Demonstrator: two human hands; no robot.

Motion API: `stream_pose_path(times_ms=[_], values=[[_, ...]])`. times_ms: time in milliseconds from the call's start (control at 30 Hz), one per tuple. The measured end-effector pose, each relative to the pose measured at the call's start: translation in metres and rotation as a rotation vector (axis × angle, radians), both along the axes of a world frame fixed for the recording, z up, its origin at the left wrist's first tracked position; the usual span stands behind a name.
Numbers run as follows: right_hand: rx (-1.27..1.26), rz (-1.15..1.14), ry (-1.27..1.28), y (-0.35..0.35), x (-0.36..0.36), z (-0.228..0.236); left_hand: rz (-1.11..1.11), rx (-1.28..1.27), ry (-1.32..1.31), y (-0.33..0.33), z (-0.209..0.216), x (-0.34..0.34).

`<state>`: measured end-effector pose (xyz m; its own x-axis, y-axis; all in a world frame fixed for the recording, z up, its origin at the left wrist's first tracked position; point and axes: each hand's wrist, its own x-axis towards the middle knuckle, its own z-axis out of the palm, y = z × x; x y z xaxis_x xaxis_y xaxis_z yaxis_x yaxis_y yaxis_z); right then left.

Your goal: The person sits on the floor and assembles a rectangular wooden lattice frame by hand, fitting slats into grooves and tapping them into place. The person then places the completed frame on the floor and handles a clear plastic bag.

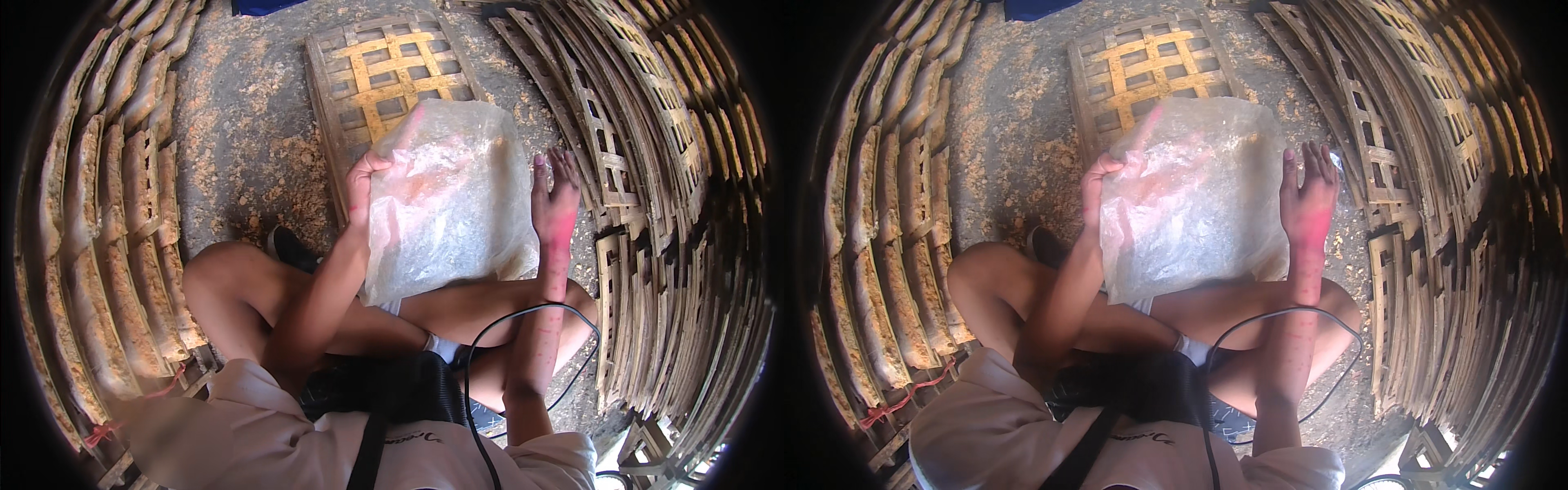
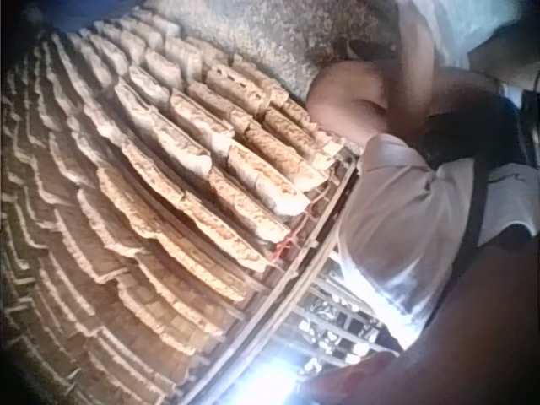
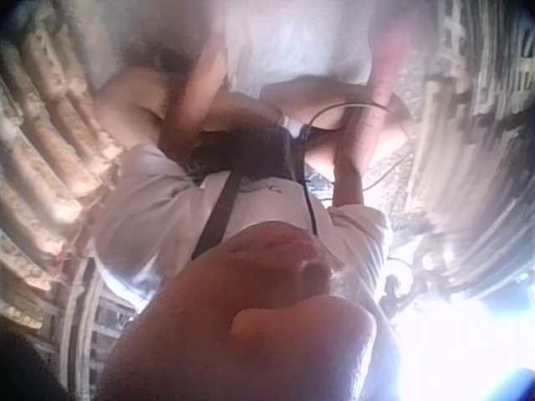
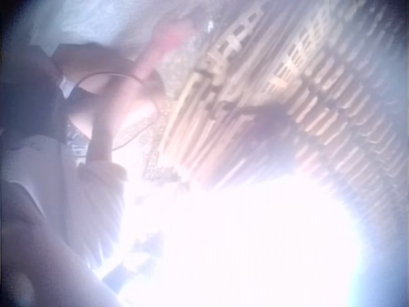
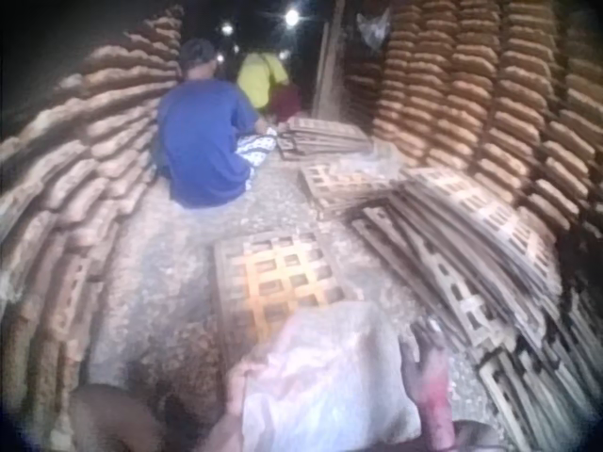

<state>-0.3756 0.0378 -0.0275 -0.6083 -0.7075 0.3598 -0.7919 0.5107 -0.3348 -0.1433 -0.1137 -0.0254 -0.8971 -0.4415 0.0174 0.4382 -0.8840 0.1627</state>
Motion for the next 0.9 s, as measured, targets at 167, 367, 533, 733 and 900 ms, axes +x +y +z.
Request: stream_pose_path(times_ms=[167,367,533,733,900], values=[[-0.250,0.169,-0.403,-0.018,0.049,0.012,-0.012,0.140,0.008,0.002,-0.002,0.000],[-0.017,0.616,-0.152,-0.033,0.096,0.015,0.169,0.126,-0.184,0.013,-0.013,-0.008],[0.117,0.562,-0.113,-0.029,0.103,0.014,0.096,-0.072,-0.505,0.014,-0.023,-0.011],[0.210,0.289,0.034,-0.015,0.061,0.001,0.016,0.003,-0.122,0.004,-0.004,-0.003],[-0.025,-0.031,-0.123,-0.005,0.019,0.003,-0.034,-0.013,-0.010,0.000,0.004,-0.002]])
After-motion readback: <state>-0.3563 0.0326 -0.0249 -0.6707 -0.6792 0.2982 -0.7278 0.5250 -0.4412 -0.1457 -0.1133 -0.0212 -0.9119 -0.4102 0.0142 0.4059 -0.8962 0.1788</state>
